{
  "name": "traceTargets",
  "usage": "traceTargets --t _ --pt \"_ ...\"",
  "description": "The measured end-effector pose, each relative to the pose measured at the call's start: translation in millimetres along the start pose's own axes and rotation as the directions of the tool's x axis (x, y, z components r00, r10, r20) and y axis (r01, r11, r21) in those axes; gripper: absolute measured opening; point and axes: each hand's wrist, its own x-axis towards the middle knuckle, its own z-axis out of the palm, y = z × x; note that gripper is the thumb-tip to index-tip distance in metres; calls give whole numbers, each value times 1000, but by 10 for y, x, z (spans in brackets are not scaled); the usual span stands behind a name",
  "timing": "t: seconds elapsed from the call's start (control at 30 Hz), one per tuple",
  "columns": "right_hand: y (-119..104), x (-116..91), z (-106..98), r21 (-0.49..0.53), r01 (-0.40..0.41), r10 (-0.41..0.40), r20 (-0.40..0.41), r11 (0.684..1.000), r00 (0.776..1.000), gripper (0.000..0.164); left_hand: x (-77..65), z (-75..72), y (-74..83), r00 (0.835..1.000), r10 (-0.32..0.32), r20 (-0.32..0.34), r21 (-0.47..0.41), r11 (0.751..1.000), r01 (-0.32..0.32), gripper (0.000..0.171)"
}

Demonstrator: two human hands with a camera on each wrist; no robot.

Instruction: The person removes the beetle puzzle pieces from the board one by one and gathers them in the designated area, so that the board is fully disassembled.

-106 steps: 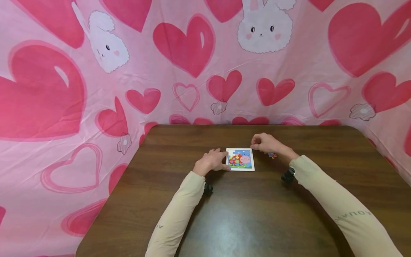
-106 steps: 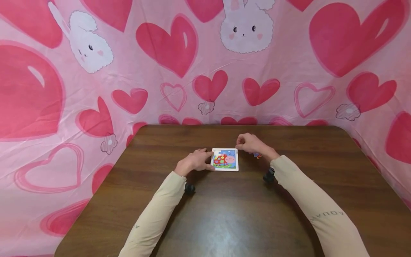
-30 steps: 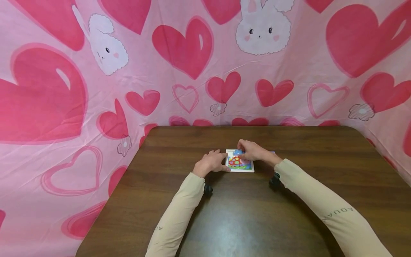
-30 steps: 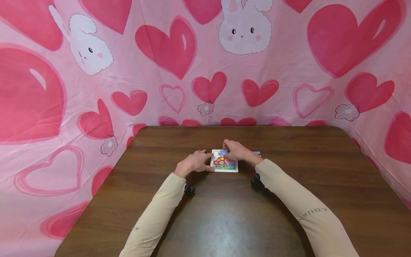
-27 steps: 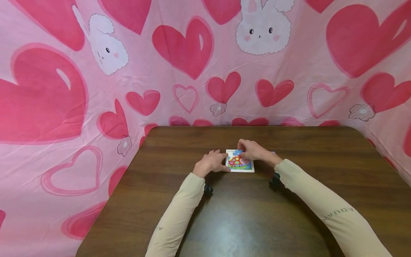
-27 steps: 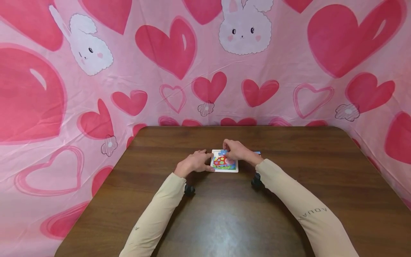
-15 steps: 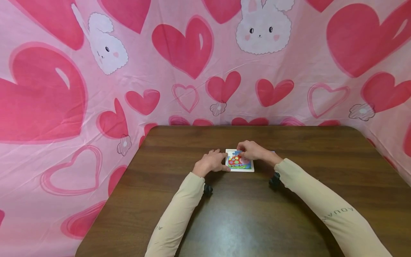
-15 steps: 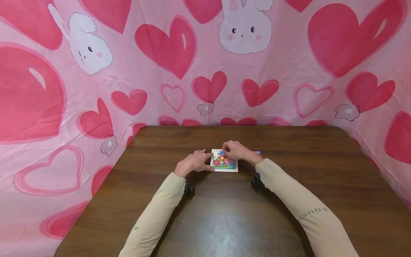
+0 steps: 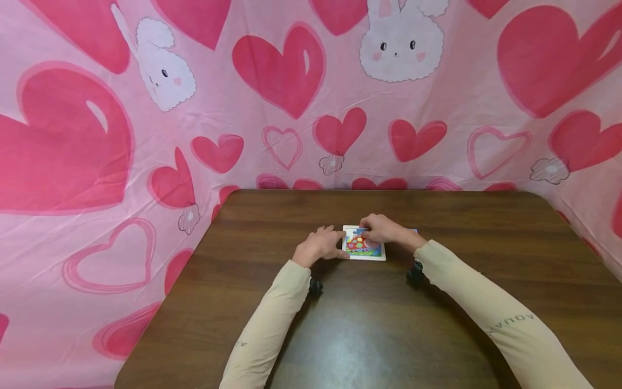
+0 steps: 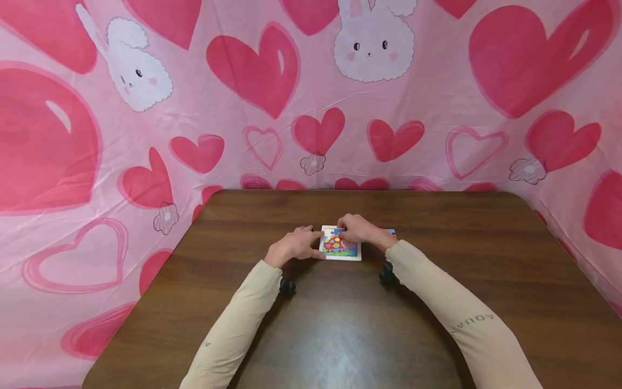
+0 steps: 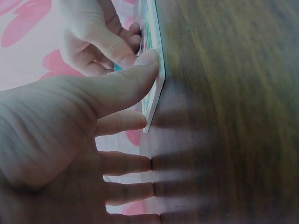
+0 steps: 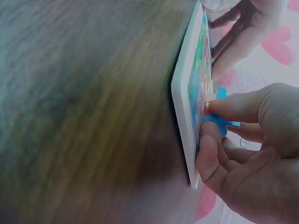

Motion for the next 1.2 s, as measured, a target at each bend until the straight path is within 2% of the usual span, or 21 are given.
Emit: traceTargets --t 0.2,0.5,0.67,0.8,1.03,1.2 --pt "-9 27 15 -22 -18 19 20 1000 1000 17 7 4 5 1000 -3 1 2 1000 3 74" --pt "-41 -8 -48 -13 37 -37 21 999 999 12 2 5 6 1000 -5 -4 0 1000 5 74" --pt "8 -33 -66 45 38 -40 40 998 998 17 -6 1 5 1000 -5 -5 7 1000 5 73" --pt "86 -56 -85 93 36 -37 5 995 999 18 -11 -10 4 1000 -5 -14 10 1000 6 72" --pt "214 -143 -141 222 -29 36 -25 975 999 15 -22 -8 9 1000 -7 -15 -15 1000 7 72" --pt "314 -239 -191 257 -32 42 -32 966 999 16 -23 13 8 1000 -14 -24 -26 1000 14 71"
